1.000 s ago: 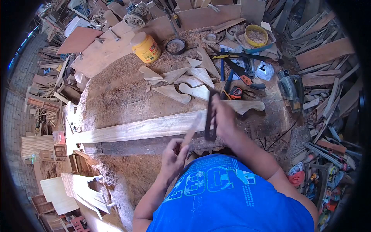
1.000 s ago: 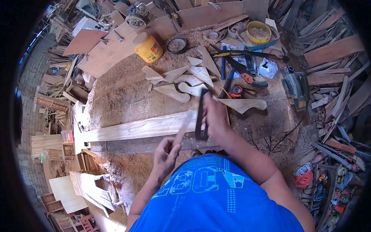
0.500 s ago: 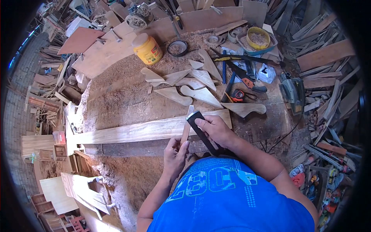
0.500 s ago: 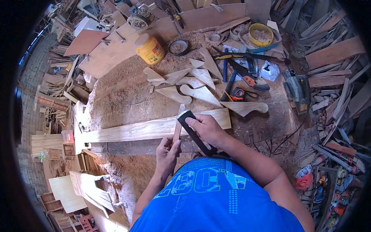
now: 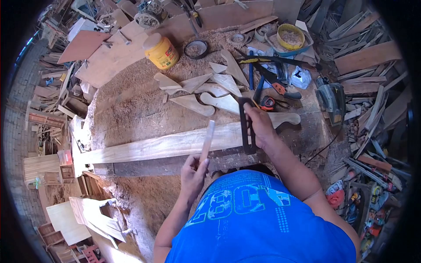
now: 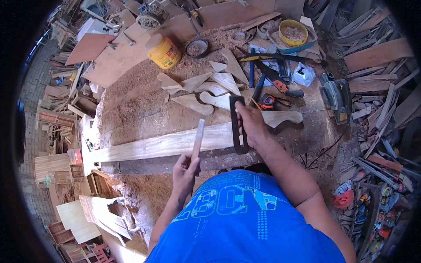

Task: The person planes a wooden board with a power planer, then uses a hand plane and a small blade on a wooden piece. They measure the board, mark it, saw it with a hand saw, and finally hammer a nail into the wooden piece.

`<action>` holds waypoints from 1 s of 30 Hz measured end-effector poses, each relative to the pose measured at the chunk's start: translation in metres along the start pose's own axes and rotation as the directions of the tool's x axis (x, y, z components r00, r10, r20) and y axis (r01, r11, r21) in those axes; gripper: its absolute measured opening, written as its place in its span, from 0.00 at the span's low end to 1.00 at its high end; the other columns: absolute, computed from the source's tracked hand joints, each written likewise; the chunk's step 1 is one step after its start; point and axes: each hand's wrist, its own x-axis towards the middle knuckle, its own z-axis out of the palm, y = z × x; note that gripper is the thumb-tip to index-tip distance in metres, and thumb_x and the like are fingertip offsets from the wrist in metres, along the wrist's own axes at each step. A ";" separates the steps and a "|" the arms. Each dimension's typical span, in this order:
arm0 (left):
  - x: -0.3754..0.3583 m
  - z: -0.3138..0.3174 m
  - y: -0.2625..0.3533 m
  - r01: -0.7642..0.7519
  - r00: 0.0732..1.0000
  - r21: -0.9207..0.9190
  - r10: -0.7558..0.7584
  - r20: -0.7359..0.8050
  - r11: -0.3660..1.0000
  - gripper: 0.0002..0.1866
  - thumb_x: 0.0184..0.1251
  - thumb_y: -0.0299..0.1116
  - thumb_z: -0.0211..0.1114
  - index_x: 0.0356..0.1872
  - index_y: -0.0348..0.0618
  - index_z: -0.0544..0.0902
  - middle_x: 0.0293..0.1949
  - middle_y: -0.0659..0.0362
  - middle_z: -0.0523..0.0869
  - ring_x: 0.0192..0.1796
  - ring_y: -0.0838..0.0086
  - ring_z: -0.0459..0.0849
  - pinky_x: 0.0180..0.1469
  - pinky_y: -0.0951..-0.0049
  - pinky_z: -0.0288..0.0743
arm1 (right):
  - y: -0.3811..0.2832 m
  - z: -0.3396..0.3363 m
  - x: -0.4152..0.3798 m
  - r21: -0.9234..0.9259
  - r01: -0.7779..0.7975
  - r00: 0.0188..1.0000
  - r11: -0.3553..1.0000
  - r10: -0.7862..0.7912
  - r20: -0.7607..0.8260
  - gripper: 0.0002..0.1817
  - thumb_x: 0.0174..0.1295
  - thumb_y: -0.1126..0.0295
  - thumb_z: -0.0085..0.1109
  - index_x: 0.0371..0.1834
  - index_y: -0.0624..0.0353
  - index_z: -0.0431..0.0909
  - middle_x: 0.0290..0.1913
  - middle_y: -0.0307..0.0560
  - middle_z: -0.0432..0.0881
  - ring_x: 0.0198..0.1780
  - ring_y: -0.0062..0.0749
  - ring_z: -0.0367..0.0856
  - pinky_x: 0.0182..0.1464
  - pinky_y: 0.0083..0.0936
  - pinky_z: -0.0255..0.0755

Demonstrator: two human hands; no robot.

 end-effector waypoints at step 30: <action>0.066 -0.020 -0.131 0.168 0.986 0.523 -0.148 -0.080 0.836 0.25 0.69 0.44 0.60 0.22 0.27 0.83 0.25 0.32 0.81 0.34 0.38 0.84 0.41 0.46 0.76 | 0.087 -0.011 -0.014 -0.177 -0.624 0.685 0.762 0.641 0.345 0.20 0.64 0.56 0.66 0.52 0.58 0.80 0.32 0.40 0.81 0.25 0.24 0.76 0.28 0.27 0.73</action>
